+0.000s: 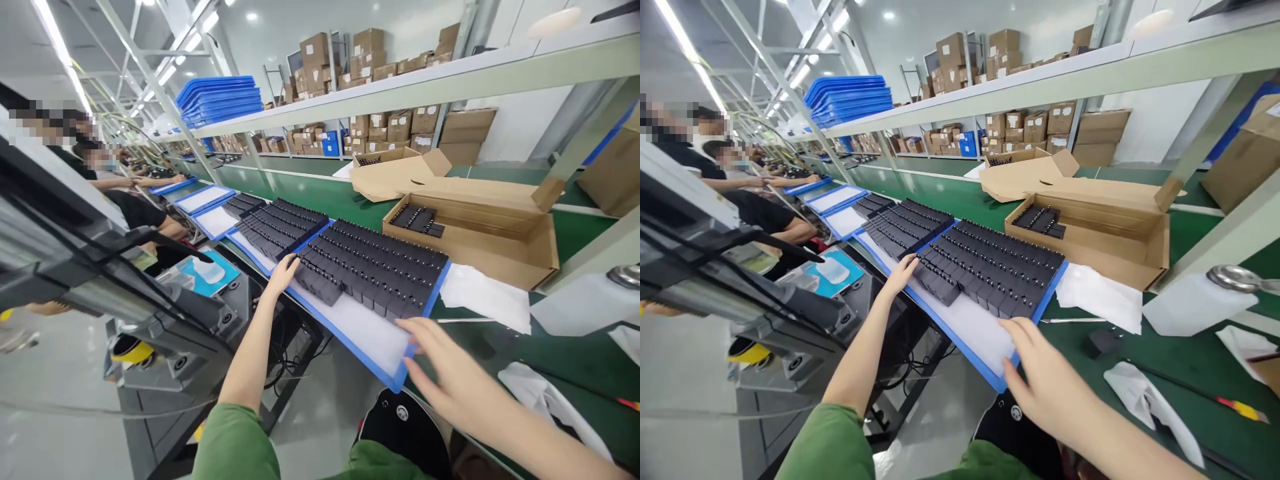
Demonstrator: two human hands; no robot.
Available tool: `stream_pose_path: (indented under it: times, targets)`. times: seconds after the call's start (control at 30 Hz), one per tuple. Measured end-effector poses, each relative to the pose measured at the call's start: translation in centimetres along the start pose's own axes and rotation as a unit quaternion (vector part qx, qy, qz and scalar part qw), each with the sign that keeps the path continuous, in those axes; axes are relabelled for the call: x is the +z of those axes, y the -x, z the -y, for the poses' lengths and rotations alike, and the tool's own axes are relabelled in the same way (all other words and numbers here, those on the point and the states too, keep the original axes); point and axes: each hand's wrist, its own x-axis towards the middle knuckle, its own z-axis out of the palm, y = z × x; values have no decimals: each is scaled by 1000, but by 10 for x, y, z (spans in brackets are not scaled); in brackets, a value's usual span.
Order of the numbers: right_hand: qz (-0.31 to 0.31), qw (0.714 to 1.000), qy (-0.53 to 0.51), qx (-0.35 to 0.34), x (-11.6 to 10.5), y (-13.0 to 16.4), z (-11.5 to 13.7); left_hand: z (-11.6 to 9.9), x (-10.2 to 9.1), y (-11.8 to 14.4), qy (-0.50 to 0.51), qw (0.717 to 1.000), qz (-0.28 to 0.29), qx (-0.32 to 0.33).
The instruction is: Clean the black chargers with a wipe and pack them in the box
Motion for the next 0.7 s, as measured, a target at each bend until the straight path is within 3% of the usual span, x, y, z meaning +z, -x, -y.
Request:
stream_pose_path:
  times: [0.1, 0.2, 0.33, 0.43, 0.53, 0.6, 0.7]
  targets:
    - [22, 993, -77, 89, 65, -32, 8, 14, 12, -2, 4, 998, 57, 30]
    - [-7, 984, -86, 155, 92, -34, 2, 10, 18, 12, 11, 986, 142, 84]
    - [-47, 978, -54, 196, 81, -16, 6, -20, 27, 35, 16, 948, 263, 175]
    - [-43, 977, 31, 207, 69, -13, 22, -40, 33, 45, 11, 921, 317, 226]
    - [-21, 968, 100, 228, 74, -26, 30, -39, 42, 43, -5, 914, 318, 252]
    - [-15, 962, 126, 241, 82, -35, 26, -30, 49, 38, -53, 917, 258, 301]
    - [-10, 962, 150, 229, 87, -38, 22, -22, 53, 34, -52, 902, 234, 359]
